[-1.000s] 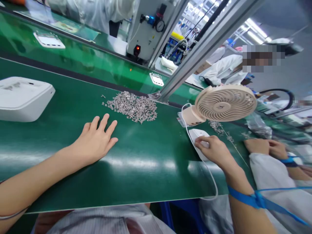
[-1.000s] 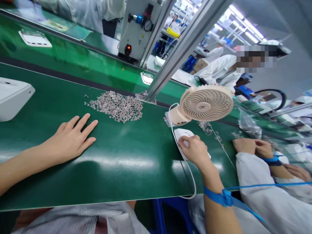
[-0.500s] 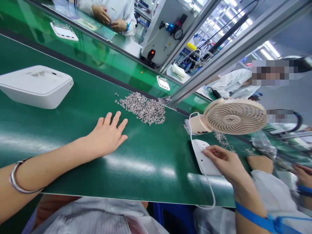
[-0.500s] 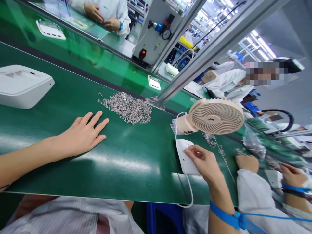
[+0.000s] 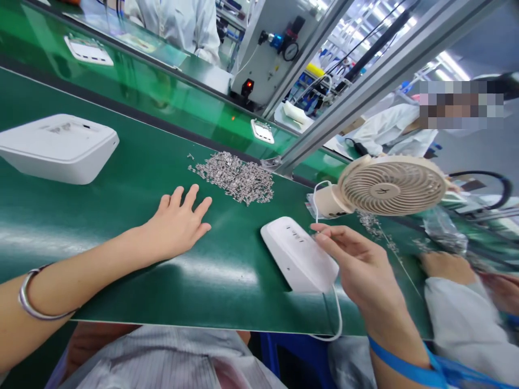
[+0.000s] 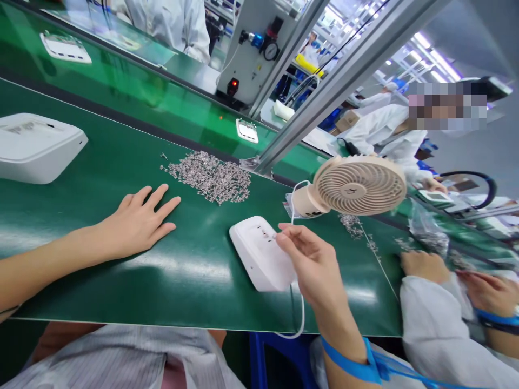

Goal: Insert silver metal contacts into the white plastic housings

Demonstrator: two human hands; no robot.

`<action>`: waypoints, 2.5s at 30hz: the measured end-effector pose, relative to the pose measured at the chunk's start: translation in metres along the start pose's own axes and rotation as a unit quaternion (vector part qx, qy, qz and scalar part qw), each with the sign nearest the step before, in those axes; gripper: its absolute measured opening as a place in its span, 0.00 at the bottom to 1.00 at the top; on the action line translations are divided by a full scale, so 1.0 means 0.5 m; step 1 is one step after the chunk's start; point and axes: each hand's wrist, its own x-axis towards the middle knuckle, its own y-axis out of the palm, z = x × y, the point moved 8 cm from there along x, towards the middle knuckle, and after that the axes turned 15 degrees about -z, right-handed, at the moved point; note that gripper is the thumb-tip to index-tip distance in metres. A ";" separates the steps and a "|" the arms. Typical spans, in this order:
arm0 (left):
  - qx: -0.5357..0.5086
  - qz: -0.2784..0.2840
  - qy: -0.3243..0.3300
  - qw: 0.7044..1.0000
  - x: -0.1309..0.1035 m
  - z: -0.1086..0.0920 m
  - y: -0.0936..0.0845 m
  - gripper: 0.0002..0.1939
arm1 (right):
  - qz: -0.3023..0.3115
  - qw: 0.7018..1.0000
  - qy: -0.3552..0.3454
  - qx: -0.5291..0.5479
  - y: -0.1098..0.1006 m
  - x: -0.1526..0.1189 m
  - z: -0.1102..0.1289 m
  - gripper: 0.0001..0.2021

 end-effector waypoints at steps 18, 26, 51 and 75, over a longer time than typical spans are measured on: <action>-0.256 0.021 0.110 0.960 -0.020 -0.068 -0.044 0.19 | 0.184 0.974 -0.088 0.103 0.149 -0.115 0.071 0.05; -0.283 -0.050 0.231 0.930 -0.080 -0.146 -0.099 0.35 | 0.145 0.970 -0.129 0.143 0.205 -0.068 0.085 0.03; 0.049 -0.205 0.211 0.955 -0.106 -0.154 -0.119 0.16 | 0.249 0.920 -0.298 0.047 0.255 -0.139 0.109 0.06; 0.090 -0.225 0.195 0.951 -0.105 -0.160 -0.083 0.21 | 0.142 0.920 -0.361 -0.050 0.262 -0.158 0.114 0.06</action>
